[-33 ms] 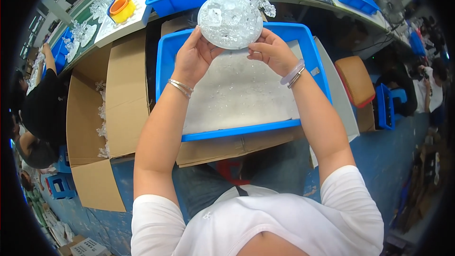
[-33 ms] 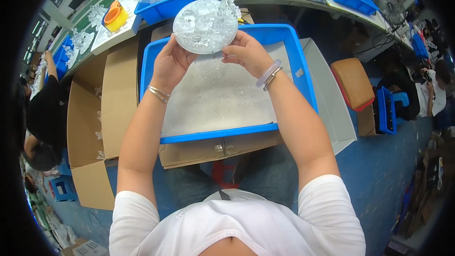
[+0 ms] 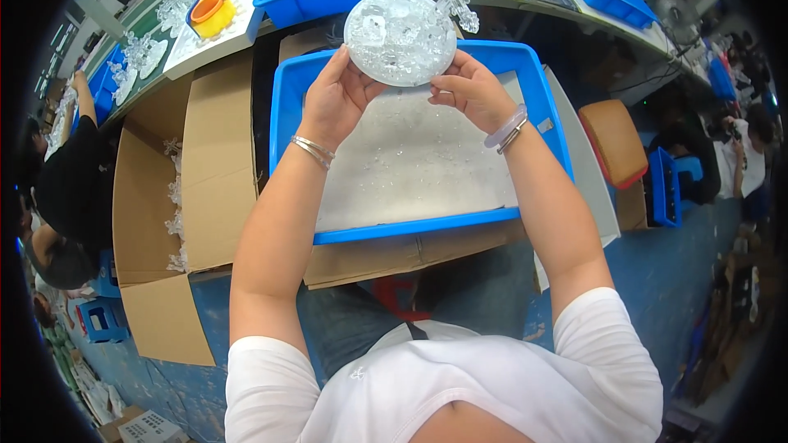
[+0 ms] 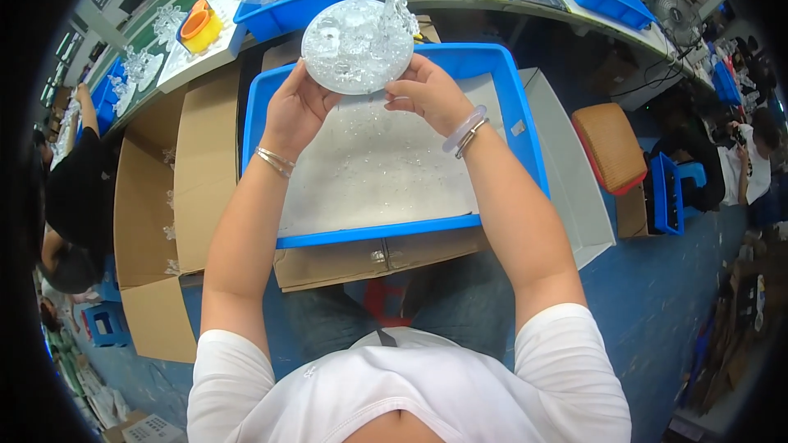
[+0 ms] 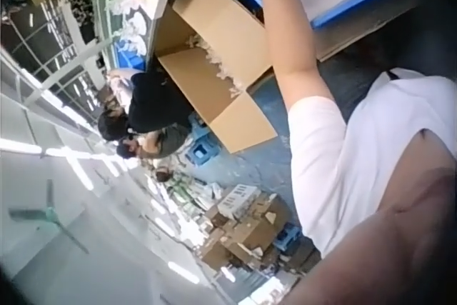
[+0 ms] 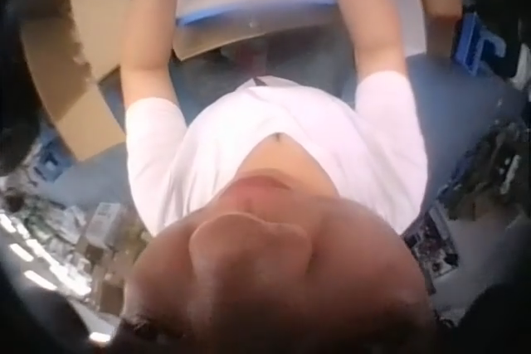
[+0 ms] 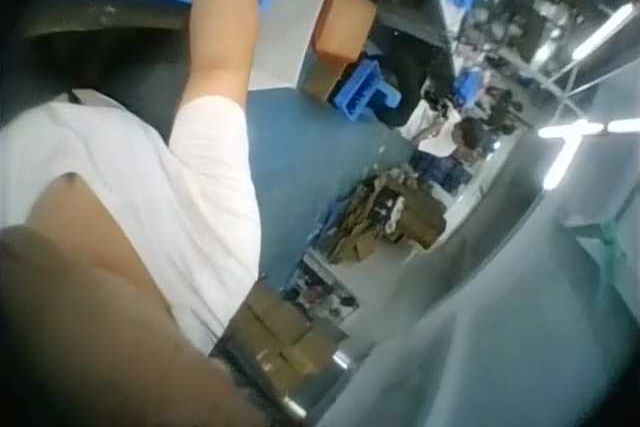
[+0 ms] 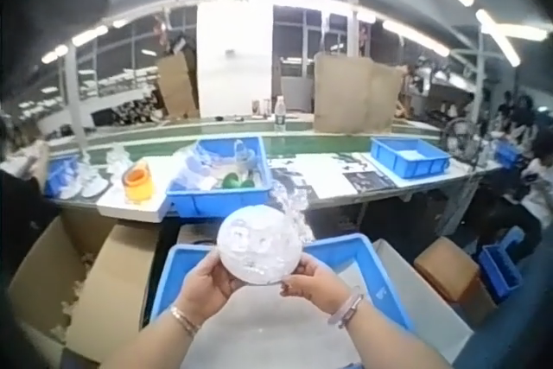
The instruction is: Inspecting acrylic decorative light components and placing them into a cardboard shipping box.
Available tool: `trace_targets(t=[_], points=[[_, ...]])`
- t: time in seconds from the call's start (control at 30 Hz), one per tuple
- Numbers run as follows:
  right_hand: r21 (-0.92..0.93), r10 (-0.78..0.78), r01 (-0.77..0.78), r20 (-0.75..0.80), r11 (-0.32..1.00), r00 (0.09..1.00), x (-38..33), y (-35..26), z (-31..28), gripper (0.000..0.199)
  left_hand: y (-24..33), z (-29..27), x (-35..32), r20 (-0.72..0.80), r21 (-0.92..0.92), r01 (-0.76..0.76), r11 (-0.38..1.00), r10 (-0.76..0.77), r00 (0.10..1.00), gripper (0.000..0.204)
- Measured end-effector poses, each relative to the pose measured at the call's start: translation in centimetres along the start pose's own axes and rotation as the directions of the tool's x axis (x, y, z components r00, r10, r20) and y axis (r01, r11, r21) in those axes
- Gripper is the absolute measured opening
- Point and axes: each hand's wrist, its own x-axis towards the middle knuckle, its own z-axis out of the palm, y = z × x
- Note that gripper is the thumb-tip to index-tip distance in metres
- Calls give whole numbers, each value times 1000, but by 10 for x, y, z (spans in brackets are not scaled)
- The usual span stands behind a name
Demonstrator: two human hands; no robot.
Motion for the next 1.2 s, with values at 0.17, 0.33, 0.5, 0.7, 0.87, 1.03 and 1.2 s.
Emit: trace_targets(t=[0.17, 0.33, 0.5, 0.7, 0.87, 1.03, 1.2], points=[[-29, -66, 66, 30, 997, 997, 7, 4, 12, 50, 11, -10, -3, -80, 37, -59, 998, 62, 995, 34], [-171, -261, 249, -53, 953, 964, 1, 14, 0, 52, -15, -14, 2, 32, -73, -53, 996, 56, 998, 29], [-545, -448, 310, -138, 779, 883, -11, 12, -5, 42, -22, 14, -5, 194, -341, 286, 895, -230, 954, 27], [-480, -501, 374, -165, 793, 850, -6, 21, 6, 32, -16, 7, -13, 211, -274, 315, 909, -263, 942, 25], [-311, -588, 538, -87, 783, 804, -6, 31, -37, 45, -18, 16, -10, 258, -240, 332, 912, -270, 928, 26], [-73, -493, 488, -98, 870, 864, -2, 37, -37, 71, -23, 15, -9, 226, -189, 354, 916, -310, 924, 26], [15, -445, 447, -80, 894, 892, -8, 32, -23, 87, -23, 14, -12, 211, -173, 351, 920, -314, 926, 26]])
